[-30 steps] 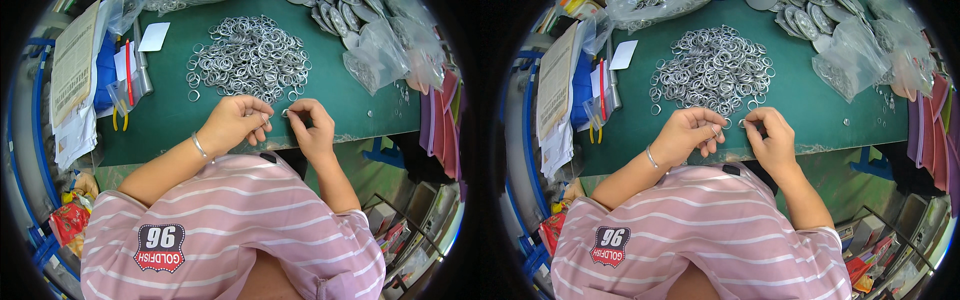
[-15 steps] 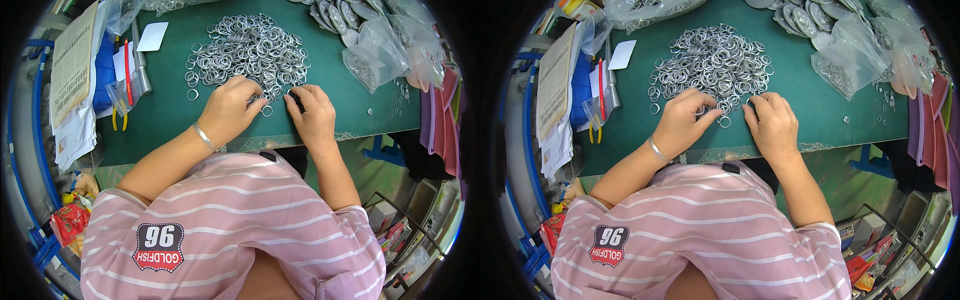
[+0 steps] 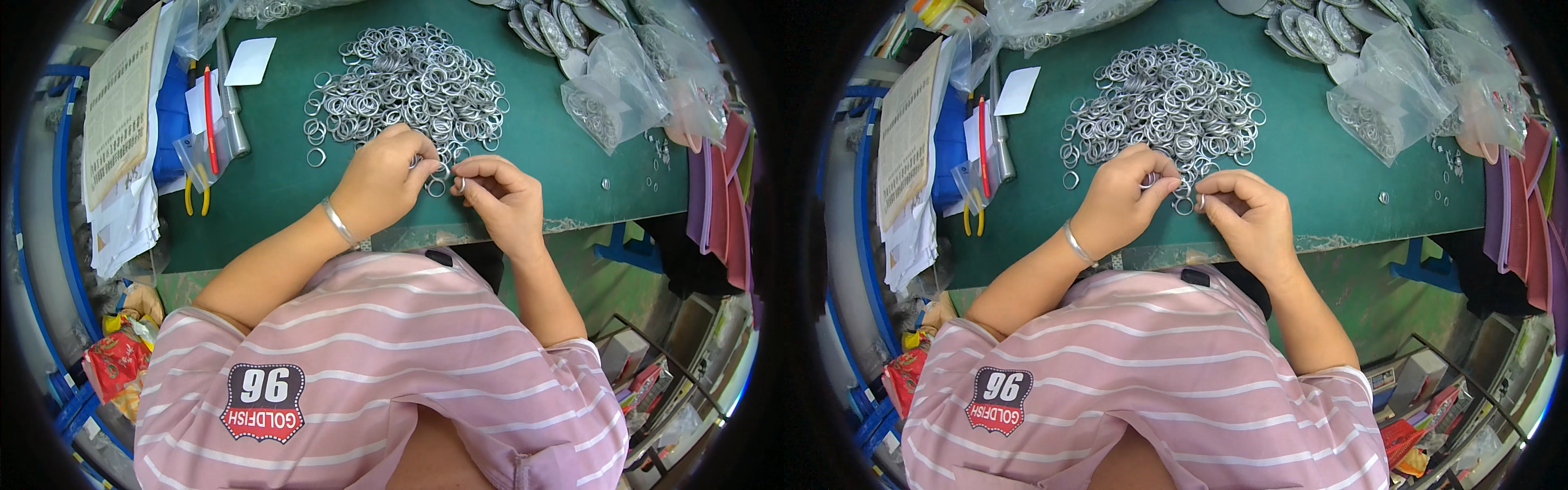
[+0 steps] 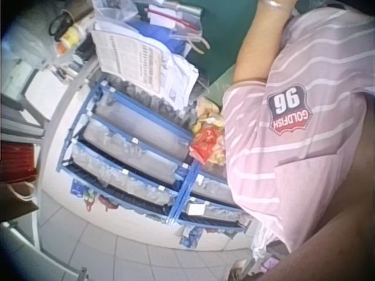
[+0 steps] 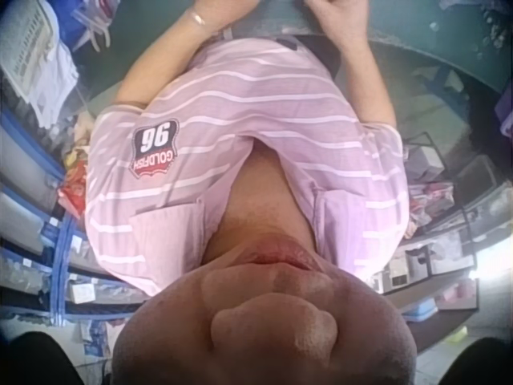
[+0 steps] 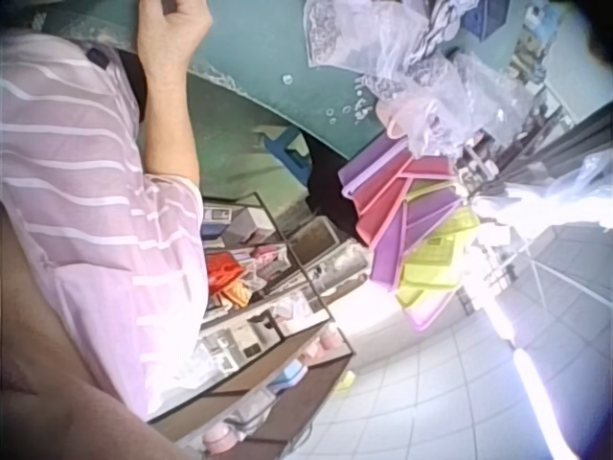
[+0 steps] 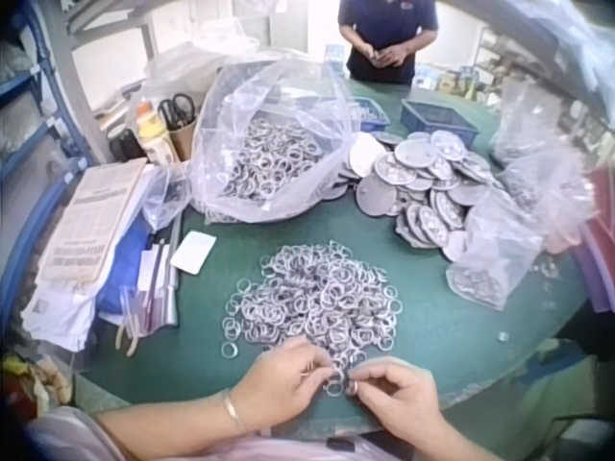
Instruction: The person assembles keychains by hand at a green workbench. They pick up small metal rings and flat metal discs, link the rings together, and attach the discs to the rings. The person repeatedly picks up components from piles on the table and places the finished keychains into a clear plastic bag.
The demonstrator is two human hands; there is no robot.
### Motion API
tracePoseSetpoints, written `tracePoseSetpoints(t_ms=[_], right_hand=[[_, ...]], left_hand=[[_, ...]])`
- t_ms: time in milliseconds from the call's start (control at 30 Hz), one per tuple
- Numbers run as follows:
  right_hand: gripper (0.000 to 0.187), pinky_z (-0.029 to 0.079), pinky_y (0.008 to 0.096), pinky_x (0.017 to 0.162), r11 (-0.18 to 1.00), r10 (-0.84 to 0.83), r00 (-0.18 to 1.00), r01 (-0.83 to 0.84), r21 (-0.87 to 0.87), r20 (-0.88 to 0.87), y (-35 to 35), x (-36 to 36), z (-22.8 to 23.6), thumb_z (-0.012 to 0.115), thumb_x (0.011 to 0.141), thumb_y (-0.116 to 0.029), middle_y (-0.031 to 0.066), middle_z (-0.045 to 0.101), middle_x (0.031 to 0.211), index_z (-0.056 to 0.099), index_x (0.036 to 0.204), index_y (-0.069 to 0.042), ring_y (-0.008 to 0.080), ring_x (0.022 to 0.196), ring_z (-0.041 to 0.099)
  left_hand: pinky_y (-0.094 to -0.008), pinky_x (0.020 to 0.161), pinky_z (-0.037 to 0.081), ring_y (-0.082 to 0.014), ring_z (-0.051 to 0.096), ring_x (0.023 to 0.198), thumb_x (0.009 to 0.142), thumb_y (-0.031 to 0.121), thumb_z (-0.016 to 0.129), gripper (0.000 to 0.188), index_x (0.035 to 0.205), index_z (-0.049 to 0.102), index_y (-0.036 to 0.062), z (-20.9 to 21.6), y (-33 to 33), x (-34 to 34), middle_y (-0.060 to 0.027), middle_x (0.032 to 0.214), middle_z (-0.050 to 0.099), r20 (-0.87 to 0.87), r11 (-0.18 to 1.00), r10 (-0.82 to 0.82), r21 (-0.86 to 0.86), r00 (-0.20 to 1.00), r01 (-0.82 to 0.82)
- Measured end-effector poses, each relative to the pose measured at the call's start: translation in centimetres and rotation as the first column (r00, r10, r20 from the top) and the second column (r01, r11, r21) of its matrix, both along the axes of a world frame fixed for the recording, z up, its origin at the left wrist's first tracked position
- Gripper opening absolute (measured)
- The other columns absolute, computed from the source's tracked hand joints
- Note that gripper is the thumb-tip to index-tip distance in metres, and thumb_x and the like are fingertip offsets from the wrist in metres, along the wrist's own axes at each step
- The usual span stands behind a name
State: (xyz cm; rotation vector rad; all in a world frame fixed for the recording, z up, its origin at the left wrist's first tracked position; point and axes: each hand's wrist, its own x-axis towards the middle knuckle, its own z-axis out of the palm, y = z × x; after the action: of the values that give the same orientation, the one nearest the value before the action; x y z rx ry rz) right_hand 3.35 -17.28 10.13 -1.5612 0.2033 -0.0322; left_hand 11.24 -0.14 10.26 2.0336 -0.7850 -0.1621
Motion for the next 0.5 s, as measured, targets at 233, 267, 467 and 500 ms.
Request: tracePoseSetpoints(t_ms=[233,267,467,500], right_hand=[[0.021,0.051,0.0307,0.065,0.831,0.195,0.865,0.105,-0.547,0.462,1.4,0.4,2.4,0.067,0.076,0.005,0.0136,0.063,0.091,0.067,0.096,0.001,0.0235,0.074,0.064],[0.022,0.051,0.0309,0.065,0.837,0.233,0.853,0.068,-0.543,0.466,1.8,0.6,2.6,0.067,0.076,0.004,0.0142,0.063,0.092,0.067,0.097,0.001,0.0236,0.074,0.063],[0.018,0.049,0.0375,0.071,0.719,0.149,0.918,0.155,-0.678,0.368,0.2,1.5,1.9,0.068,0.075,0.001,0.0139,0.060,0.092,0.062,0.092,0.001,0.0310,0.081,0.060],[0.018,0.049,0.0385,0.072,0.654,0.134,0.940,0.154,-0.741,0.314,-0.2,1.8,1.2,0.069,0.074,0.001,0.0137,0.060,0.093,0.061,0.090,0.001,0.0319,0.081,0.059]], left_hand=[[-0.0229,0.037,0.048,-0.0226,0.065,0.065,0.095,0.021,0.048,0.022,0.102,0.055,0.0011,2.0,0.4,-0.6,-0.0123,0.082,0.063,-0.921,0.846,-0.387,-0.375,0.047,-0.379],[-0.0241,0.035,0.046,-0.0246,0.065,0.063,0.097,0.028,0.045,0.028,0.097,0.056,0.0020,1.3,0.7,-0.4,-0.0122,0.081,0.063,-0.896,0.820,-0.444,-0.405,-0.005,-0.404],[-0.0202,0.038,0.028,-0.0074,0.042,0.047,0.098,0.030,0.047,0.029,0.079,0.054,0.0083,7.0,0.0,4.4,-0.0004,0.062,0.047,-0.851,0.771,-0.331,-0.493,0.407,-0.403],[-0.0207,0.041,0.028,-0.0058,0.040,0.047,0.098,0.029,0.048,0.030,0.077,0.054,0.0086,8.6,-0.8,6.4,0.0017,0.060,0.047,-0.629,0.794,-0.098,-0.517,0.772,-0.320]])
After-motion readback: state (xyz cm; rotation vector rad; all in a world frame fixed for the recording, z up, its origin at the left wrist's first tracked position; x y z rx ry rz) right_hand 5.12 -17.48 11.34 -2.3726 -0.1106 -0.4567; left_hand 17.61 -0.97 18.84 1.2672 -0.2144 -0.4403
